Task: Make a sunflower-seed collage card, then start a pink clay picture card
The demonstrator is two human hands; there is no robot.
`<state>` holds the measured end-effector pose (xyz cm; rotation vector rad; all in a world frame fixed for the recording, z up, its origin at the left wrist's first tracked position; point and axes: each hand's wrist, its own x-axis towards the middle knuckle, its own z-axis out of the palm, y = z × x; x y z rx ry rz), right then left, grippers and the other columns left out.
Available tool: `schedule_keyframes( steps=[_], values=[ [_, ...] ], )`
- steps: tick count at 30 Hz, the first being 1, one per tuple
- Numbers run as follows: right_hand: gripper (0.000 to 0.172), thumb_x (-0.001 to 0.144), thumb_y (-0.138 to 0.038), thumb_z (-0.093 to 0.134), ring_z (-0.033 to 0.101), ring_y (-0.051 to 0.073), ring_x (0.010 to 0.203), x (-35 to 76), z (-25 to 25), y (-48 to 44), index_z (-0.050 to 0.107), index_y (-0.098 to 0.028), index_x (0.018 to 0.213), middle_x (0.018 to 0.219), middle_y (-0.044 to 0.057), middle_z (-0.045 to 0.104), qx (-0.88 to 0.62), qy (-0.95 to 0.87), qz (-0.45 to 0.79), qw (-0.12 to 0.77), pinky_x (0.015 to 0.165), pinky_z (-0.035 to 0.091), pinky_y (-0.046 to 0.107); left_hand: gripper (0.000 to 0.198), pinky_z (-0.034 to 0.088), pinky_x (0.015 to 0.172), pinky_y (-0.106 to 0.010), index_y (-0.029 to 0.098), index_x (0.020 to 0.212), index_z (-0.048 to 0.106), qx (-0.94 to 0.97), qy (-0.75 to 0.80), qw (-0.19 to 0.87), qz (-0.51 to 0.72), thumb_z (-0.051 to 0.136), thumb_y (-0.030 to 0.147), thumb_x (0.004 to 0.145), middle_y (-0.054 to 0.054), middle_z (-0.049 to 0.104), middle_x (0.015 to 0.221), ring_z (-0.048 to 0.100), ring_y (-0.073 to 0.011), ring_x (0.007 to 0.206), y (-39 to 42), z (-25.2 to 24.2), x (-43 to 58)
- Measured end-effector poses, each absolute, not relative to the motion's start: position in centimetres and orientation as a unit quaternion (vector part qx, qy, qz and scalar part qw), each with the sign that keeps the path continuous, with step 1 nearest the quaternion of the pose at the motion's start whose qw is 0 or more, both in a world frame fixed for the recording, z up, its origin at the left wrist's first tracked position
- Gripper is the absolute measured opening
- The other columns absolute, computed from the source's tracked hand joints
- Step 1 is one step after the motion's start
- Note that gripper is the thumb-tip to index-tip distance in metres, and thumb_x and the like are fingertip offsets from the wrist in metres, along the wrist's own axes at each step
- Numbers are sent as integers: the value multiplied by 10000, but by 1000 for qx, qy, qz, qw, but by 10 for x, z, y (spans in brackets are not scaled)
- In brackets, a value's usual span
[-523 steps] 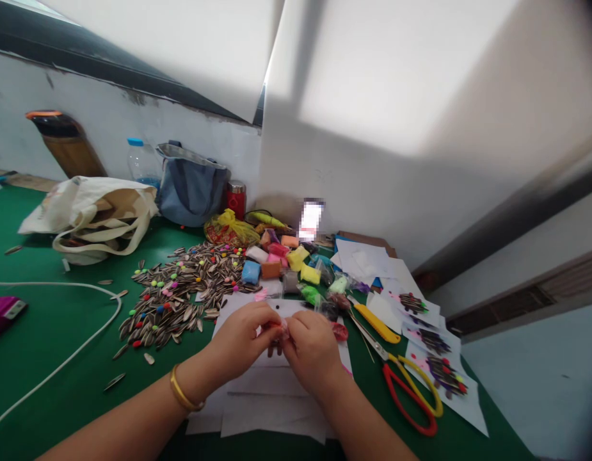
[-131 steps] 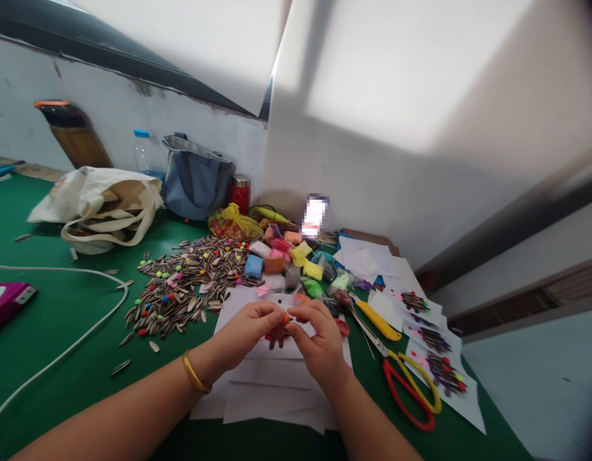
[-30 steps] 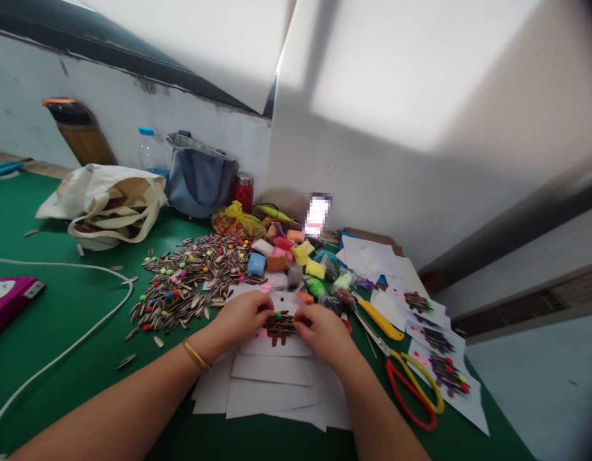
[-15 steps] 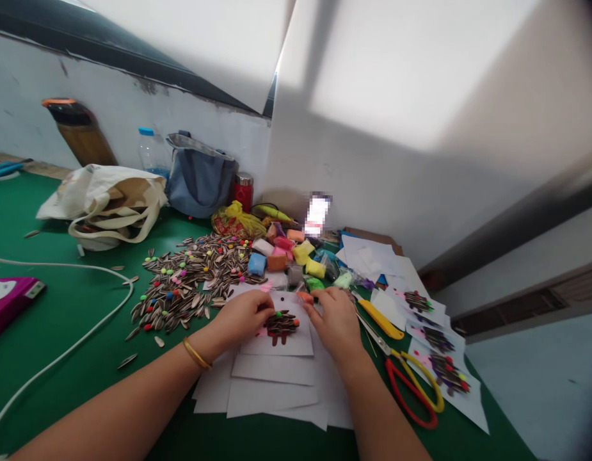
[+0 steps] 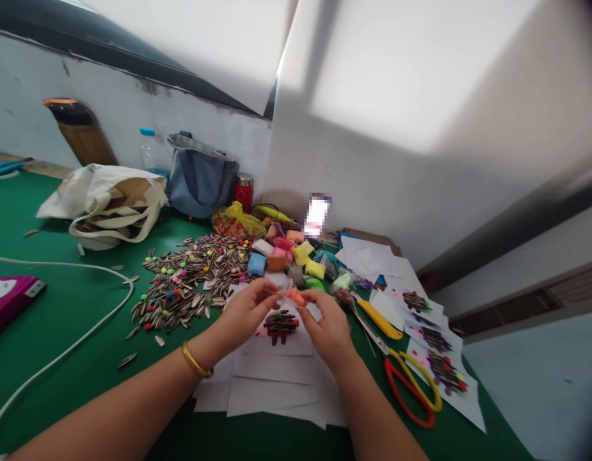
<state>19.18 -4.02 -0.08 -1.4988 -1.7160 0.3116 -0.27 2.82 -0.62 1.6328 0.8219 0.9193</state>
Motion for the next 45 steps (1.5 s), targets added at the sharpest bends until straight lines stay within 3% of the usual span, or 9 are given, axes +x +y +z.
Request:
schedule_keyframes(
  steps=[2,7,11,17,24,28,33,37,45],
  values=[
    [246,904,-306,592,608,222,1010,188,-3,-42,619,-221,1133,1091,64,673,-599,-676,140,406,890,455,345,195,541,745,-295,198,945,551,668,339,531,396,610,352,840,-2,645,868,653,-159,815,23,-4,0],
    [549,824,-389,707,597,243,1041,184,-2,-45,519,-220,1311,1171,90,634,-577,-694,160,400,900,475,369,146,521,619,-259,201,872,560,667,330,551,377,626,325,831,11,617,807,608,-138,705,11,5,4],
    [288,897,-384,629,597,235,998,184,6,-46,628,-226,1138,1066,80,641,-555,-704,160,413,883,477,360,140,511,625,-264,205,857,563,673,335,534,386,626,327,833,9,602,794,588,-142,709,7,7,4],
    [126,913,-299,595,590,199,896,186,8,-46,661,-215,980,956,54,626,-556,-690,167,431,810,474,314,129,478,686,-258,190,789,549,718,325,458,411,568,280,879,10,559,757,539,-129,714,12,2,-1],
    [138,880,-294,630,586,212,910,185,7,-44,664,-219,990,962,56,627,-559,-681,192,432,829,476,331,94,486,786,-285,203,924,615,755,325,406,398,554,269,901,-15,635,869,586,-153,820,9,7,-1],
    [188,875,-326,652,585,224,937,183,6,-45,653,-224,1033,995,64,626,-555,-686,197,427,843,479,348,75,494,766,-281,206,914,591,749,330,431,379,542,260,898,-4,634,838,593,-151,797,7,5,0],
    [250,906,-354,614,586,223,983,184,7,-46,641,-223,1116,1045,71,630,-540,-691,201,436,879,472,348,104,493,803,-300,203,894,632,755,339,386,407,531,230,899,-21,658,868,604,-163,832,14,0,-2],
    [178,938,-310,540,591,209,944,184,9,-46,658,-212,1029,990,63,645,-546,-683,192,446,851,465,327,161,473,913,-333,229,977,702,784,311,349,408,556,251,913,-33,694,958,623,-180,931,18,1,-3],
    [119,887,-317,612,548,162,738,182,2,-47,599,-203,855,796,4,594,-564,-654,227,450,698,432,273,223,495,903,-309,247,1088,719,816,311,319,368,644,304,886,-42,693,1025,641,-182,955,18,0,-5]
  ],
)
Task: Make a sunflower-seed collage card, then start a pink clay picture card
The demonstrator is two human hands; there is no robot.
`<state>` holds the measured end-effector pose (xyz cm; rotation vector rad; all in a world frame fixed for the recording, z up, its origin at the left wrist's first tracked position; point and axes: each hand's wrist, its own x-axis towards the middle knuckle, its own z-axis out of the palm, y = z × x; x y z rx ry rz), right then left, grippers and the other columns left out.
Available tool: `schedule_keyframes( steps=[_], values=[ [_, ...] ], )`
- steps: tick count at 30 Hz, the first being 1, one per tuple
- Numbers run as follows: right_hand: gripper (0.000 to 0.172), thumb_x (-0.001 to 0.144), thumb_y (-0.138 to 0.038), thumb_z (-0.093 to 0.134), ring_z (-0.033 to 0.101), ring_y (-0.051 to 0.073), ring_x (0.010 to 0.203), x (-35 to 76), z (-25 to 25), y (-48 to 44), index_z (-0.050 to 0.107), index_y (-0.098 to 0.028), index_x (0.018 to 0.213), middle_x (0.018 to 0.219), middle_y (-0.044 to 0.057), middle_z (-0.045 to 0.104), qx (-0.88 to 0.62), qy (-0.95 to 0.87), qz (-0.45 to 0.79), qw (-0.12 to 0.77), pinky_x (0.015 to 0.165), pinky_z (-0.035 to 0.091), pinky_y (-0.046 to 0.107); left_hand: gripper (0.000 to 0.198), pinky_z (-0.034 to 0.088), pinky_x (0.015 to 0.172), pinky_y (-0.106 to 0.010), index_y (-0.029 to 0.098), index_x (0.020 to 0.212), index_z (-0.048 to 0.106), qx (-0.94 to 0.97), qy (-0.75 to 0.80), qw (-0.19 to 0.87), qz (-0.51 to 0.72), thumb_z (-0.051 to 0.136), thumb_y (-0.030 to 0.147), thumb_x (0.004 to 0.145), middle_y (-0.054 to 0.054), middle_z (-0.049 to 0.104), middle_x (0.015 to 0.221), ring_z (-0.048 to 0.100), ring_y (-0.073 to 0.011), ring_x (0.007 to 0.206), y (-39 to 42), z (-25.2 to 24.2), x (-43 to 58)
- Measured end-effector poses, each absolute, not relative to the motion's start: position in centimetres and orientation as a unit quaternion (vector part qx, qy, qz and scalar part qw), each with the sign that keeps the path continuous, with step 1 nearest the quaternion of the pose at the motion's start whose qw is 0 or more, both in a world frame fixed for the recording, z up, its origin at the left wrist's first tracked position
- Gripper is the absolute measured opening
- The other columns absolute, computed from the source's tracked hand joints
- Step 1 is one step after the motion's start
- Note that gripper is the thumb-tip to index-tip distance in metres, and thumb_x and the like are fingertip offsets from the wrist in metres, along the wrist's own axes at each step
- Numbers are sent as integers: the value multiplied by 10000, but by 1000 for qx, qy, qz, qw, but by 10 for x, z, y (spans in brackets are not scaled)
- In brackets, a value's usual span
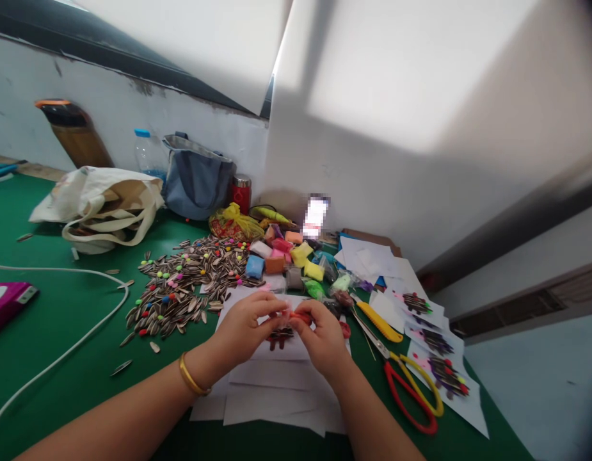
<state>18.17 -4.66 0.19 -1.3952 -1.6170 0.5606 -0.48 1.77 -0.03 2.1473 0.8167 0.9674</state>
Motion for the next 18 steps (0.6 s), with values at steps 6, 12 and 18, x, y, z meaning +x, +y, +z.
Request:
schedule_keyframes(
  steps=[6,12,18],
  values=[
    [137,937,-296,558,554,160,775,178,2,-49,630,-203,867,824,12,607,-522,-680,238,457,723,421,280,156,511,829,-305,220,1004,726,863,298,225,341,647,279,884,-50,721,980,656,-195,914,14,4,-6],
    [99,927,-262,559,541,167,795,174,3,-49,611,-198,871,842,21,585,-516,-687,236,454,730,428,292,56,511,752,-319,200,881,703,880,310,139,332,651,212,861,-45,730,876,666,-202,815,13,4,-6],
    [48,908,-256,567,562,159,795,172,6,-49,575,-213,887,866,14,594,-524,-642,286,482,741,461,286,99,488,795,-347,194,912,679,880,258,57,395,584,220,911,-63,710,931,637,-202,858,12,6,-6]
  ],
)
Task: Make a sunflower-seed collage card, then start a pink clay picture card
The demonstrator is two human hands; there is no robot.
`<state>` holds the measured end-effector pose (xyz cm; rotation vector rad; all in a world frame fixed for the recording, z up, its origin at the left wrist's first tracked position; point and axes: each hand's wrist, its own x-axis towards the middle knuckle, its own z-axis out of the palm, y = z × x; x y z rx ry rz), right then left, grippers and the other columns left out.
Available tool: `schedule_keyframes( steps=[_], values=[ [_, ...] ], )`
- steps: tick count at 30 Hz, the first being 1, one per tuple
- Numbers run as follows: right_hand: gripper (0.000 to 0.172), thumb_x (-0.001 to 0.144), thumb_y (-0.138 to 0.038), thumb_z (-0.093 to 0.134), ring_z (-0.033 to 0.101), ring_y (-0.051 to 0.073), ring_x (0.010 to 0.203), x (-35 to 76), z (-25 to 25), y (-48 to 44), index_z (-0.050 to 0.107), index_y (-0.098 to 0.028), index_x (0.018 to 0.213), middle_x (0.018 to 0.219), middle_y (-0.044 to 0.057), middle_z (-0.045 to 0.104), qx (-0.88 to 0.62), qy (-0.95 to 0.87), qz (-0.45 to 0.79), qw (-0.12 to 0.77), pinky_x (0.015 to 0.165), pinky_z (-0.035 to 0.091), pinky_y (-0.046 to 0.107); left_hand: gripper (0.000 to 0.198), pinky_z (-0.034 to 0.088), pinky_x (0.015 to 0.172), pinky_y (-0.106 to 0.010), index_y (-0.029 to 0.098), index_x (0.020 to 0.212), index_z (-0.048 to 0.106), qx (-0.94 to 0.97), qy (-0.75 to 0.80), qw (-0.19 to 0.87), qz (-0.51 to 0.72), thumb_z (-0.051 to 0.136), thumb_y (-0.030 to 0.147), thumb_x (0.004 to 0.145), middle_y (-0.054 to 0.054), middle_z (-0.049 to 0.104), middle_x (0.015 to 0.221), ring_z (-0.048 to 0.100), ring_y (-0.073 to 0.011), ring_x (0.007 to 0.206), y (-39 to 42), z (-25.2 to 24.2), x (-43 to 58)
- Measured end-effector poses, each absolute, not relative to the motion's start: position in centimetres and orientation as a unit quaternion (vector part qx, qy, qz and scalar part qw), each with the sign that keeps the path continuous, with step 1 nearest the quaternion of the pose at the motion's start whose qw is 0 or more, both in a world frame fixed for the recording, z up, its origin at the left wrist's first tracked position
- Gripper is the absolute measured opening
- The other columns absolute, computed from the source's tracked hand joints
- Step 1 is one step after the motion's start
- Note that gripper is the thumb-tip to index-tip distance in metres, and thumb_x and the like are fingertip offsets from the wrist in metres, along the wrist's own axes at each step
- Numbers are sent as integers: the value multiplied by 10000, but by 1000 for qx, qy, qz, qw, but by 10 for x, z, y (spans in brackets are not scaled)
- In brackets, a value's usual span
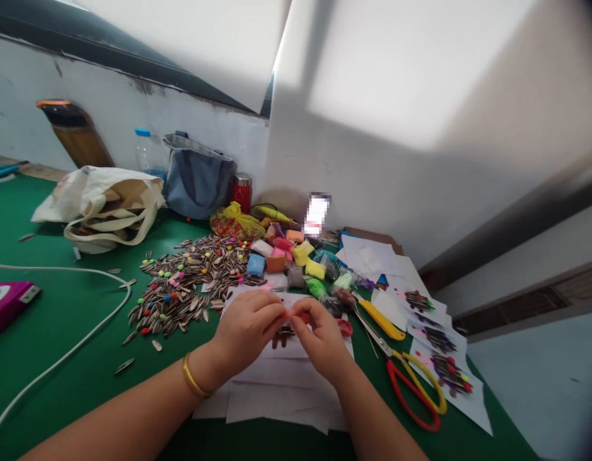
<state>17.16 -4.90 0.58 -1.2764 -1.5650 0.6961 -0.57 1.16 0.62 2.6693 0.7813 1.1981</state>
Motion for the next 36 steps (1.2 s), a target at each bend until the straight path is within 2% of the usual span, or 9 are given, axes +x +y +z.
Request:
schedule_keyframes(
  steps=[5,9,13,17,21,27,31,36],
  values=[
    [96,915,-272,561,586,141,676,169,5,-50,546,-213,840,759,-11,597,-505,-605,377,486,633,481,258,119,457,888,-397,209,989,679,896,246,2,370,591,212,909,-62,682,996,597,-223,948,9,9,-5],
    [118,919,-288,565,603,144,643,169,4,-50,558,-207,833,747,-7,608,-490,-601,405,485,602,486,264,92,423,890,-411,223,920,689,901,246,-24,357,607,192,892,-52,666,963,557,-239,976,7,9,-5],
    [120,920,-316,568,615,148,644,171,6,-50,554,-211,864,772,-3,623,-487,-581,424,495,600,498,272,96,400,867,-408,236,842,695,884,268,11,382,617,225,896,-39,656,937,539,-233,960,7,10,-5],
    [129,907,-327,586,618,146,638,171,8,-50,539,-216,859,737,-17,614,-500,-560,424,506,595,506,266,93,414,828,-371,214,867,704,875,278,67,390,625,252,896,-48,635,914,535,-212,907,10,9,-4],
    [138,901,-336,599,623,151,640,168,2,-50,531,-219,872,755,-14,617,-508,-552,429,503,602,506,275,110,395,783,-357,220,949,701,886,264,39,380,605,260,912,-40,636,857,521,-203,848,11,10,-4],
    [152,904,-352,587,607,149,606,169,-4,-49,522,-218,874,715,-18,608,-509,-551,440,494,580,490,275,168,353,737,-362,203,818,657,909,234,-2,346,544,225,940,-18,646,759,513,-188,757,8,13,-6],
    [155,881,-341,620,604,143,673,171,-1,-48,544,-207,864,768,-7,607,-525,-549,412,503,618,493,268,134,393,748,-347,198,859,674,895,229,59,379,565,224,933,-24,663,774,550,-179,776,10,10,-5],
    [247,851,-396,673,635,148,627,169,1,-48,516,-208,884,742,-11,630,-459,-514,501,523,583,513,278,116,442,752,-342,213,945,704,882,207,84,415,592,212,915,-35,687,796,582,-172,776,14,9,-6]
  ],
)
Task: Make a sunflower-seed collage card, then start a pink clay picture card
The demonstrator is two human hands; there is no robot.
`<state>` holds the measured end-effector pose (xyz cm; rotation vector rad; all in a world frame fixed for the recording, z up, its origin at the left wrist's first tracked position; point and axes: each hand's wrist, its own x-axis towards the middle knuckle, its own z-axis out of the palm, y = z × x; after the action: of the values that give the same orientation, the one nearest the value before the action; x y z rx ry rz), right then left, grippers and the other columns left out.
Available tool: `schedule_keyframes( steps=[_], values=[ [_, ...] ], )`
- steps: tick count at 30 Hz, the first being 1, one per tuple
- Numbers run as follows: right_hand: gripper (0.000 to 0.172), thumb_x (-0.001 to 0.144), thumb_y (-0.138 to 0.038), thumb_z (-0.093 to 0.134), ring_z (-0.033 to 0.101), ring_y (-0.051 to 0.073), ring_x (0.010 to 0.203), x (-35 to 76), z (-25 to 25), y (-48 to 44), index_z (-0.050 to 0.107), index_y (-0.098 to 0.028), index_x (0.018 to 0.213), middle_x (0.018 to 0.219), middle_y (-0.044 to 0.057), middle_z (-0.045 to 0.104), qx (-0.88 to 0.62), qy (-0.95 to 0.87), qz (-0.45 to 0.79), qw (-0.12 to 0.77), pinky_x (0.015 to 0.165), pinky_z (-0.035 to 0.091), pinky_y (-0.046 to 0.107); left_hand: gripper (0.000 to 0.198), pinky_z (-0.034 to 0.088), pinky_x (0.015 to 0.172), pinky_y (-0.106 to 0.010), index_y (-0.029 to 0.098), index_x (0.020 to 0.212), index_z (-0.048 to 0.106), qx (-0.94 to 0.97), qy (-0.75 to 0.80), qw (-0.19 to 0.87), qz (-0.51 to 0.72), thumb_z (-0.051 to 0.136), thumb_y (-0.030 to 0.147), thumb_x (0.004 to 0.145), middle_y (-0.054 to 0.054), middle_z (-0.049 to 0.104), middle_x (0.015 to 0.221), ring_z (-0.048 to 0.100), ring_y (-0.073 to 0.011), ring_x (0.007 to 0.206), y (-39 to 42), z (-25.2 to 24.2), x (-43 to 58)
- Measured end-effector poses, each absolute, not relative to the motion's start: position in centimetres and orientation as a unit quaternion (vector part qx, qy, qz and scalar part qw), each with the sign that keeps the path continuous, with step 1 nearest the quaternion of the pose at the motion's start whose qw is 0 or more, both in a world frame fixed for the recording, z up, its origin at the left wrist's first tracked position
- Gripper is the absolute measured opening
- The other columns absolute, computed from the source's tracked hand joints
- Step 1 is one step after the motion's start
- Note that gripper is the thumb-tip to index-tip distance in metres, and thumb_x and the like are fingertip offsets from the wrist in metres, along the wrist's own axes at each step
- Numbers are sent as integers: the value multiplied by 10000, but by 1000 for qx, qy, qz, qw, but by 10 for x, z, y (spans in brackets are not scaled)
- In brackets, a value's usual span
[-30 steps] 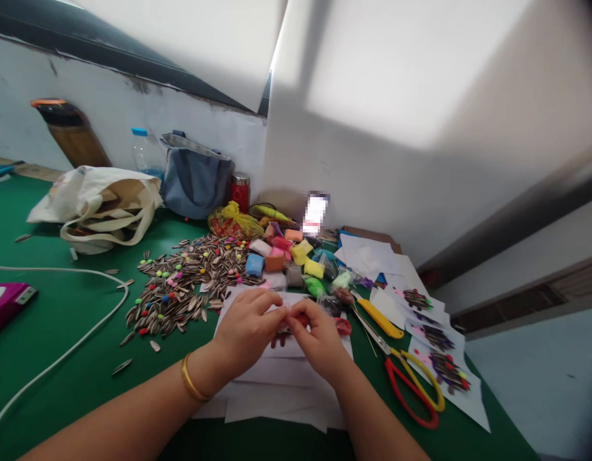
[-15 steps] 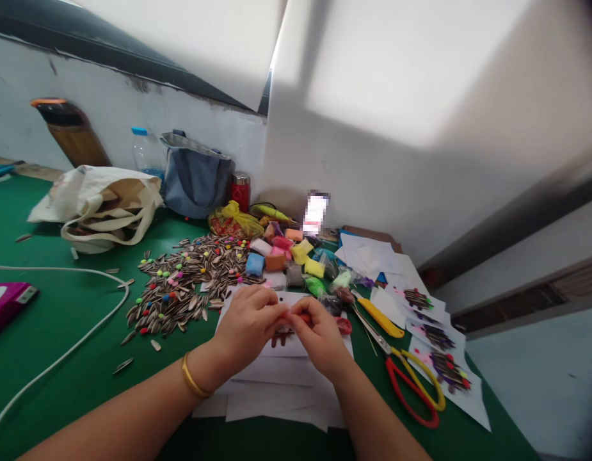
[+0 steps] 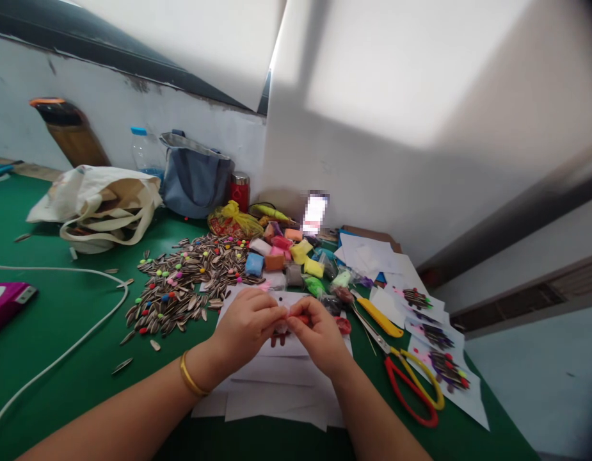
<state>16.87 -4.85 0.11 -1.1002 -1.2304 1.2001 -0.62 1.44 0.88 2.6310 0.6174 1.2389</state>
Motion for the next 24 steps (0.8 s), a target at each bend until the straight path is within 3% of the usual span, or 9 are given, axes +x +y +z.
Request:
schedule_keyframes(
  steps=[3,8,11,15,17,20,24],
  values=[
    [269,834,-398,697,638,150,614,166,4,-49,498,-218,851,710,-21,620,-429,-499,528,536,574,512,280,114,466,757,-341,224,936,713,873,188,136,428,604,216,903,-34,685,777,598,-171,767,12,11,-6],
    [294,795,-396,718,552,114,564,168,5,-48,481,-223,805,698,-38,562,-464,-473,497,561,528,451,239,210,508,602,-278,190,801,676,732,259,454,438,593,350,908,-15,644,697,612,-146,614,3,13,2],
    [275,799,-376,712,488,93,567,171,0,-45,489,-216,827,695,-50,521,-482,-452,471,584,521,399,208,208,524,588,-287,194,841,691,632,316,556,438,619,384,879,-10,666,686,633,-165,613,4,10,5],
    [256,811,-364,702,520,109,647,173,-3,-44,515,-222,911,755,-39,536,-481,-452,477,581,583,426,221,203,514,896,-370,212,948,759,641,363,521,432,671,354,834,-55,743,989,655,-239,996,12,5,3],
    [260,818,-381,690,543,121,684,172,-3,-45,532,-228,957,793,-29,553,-487,-460,472,573,606,444,231,221,468,981,-404,226,997,761,670,353,501,420,672,344,832,-60,741,1047,628,-249,1074,14,3,1],
    [272,822,-390,681,573,135,729,171,-1,-46,554,-228,1000,840,-9,579,-489,-468,470,567,629,467,243,215,490,926,-398,231,982,756,694,334,475,426,701,349,812,-57,735,1002,646,-234,991,14,2,1],
    [265,805,-375,702,578,130,702,167,0,-48,575,-220,979,825,-8,586,-492,-477,481,547,611,477,243,152,509,798,-336,207,823,732,714,311,446,442,707,357,815,-33,698,822,634,-184,803,11,4,1]
  ],
)
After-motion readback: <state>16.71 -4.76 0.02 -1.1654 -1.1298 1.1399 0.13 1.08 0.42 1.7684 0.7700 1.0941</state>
